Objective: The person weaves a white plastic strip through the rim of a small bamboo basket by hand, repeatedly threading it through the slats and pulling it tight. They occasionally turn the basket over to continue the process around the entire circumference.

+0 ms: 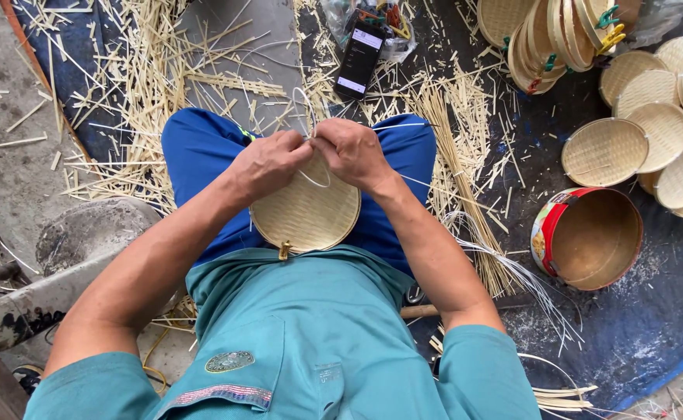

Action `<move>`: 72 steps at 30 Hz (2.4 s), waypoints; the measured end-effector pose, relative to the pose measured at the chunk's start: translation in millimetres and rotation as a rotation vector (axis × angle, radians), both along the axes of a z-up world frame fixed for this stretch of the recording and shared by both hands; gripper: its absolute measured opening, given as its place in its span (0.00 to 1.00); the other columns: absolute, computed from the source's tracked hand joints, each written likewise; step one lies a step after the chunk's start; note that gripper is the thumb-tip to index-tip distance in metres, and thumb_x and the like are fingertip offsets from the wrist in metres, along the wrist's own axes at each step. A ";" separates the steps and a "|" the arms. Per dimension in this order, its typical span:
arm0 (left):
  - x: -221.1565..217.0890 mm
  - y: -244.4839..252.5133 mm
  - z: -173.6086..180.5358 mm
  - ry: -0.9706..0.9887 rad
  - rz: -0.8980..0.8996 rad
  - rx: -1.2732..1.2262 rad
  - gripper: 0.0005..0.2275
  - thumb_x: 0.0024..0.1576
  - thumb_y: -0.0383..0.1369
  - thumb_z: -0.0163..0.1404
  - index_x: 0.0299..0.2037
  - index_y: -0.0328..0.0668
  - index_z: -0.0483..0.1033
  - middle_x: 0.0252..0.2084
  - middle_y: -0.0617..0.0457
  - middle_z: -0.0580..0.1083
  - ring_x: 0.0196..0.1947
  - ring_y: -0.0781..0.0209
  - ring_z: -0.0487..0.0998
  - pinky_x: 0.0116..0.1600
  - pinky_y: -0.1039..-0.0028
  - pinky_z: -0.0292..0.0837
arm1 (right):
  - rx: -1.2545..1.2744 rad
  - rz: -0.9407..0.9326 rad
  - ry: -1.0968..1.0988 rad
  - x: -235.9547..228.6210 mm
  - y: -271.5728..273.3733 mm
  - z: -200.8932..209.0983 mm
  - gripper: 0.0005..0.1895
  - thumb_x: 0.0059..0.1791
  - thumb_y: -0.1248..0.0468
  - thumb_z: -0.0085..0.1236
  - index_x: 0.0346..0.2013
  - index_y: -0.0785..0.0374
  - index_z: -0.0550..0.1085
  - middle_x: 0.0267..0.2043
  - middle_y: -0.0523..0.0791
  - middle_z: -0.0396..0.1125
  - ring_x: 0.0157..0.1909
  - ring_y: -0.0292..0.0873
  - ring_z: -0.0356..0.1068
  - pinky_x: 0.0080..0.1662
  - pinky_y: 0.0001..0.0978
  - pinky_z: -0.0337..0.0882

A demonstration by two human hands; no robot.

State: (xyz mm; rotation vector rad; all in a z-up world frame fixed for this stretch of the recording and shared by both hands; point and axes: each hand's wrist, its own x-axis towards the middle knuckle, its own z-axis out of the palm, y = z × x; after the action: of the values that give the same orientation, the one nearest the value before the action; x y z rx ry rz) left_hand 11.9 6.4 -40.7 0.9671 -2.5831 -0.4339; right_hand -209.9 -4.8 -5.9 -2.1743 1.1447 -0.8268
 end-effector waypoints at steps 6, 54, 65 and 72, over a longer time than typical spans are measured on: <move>-1.6 2.4 19.8 0.056 -0.037 -0.049 0.18 0.47 0.24 0.52 0.50 0.36 0.72 0.40 0.47 0.71 0.41 0.49 0.78 0.41 0.64 0.76 | 0.234 -0.169 -0.172 3.7 -6.4 -1.3 0.06 0.50 0.65 0.61 0.34 0.65 0.75 0.30 0.47 0.72 0.31 0.44 0.73 0.36 0.36 0.71; -2.8 -12.2 11.6 0.147 0.074 0.102 0.06 0.55 0.30 0.53 0.38 0.37 0.73 0.36 0.47 0.73 0.36 0.46 0.80 0.38 0.60 0.75 | 0.675 0.043 -0.769 5.9 41.4 126.6 0.16 0.54 0.65 0.46 0.51 0.72 0.74 0.49 0.51 0.76 0.53 0.46 0.77 0.49 0.44 0.82; -15.6 -16.1 21.3 0.224 -0.010 0.117 0.08 0.54 0.33 0.56 0.40 0.40 0.75 0.37 0.47 0.74 0.38 0.44 0.79 0.41 0.59 0.75 | -0.178 -0.006 0.173 12.8 33.4 66.8 0.11 0.44 0.69 0.63 0.41 0.64 0.78 0.39 0.50 0.73 0.41 0.52 0.74 0.41 0.40 0.74; -12.5 -16.2 36.6 0.305 -0.001 0.188 0.10 0.55 0.38 0.58 0.36 0.40 0.75 0.34 0.47 0.75 0.37 0.44 0.79 0.40 0.59 0.74 | -0.252 0.111 0.066 4.4 19.5 70.6 0.10 0.43 0.70 0.61 0.40 0.65 0.77 0.38 0.49 0.73 0.39 0.53 0.75 0.40 0.38 0.75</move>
State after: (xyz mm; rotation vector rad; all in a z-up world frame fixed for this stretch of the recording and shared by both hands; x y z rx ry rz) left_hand -0.7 -9.8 -4.0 0.8813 -2.2987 -0.7725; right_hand -205.5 14.7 64.8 -2.4633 0.9848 -0.8970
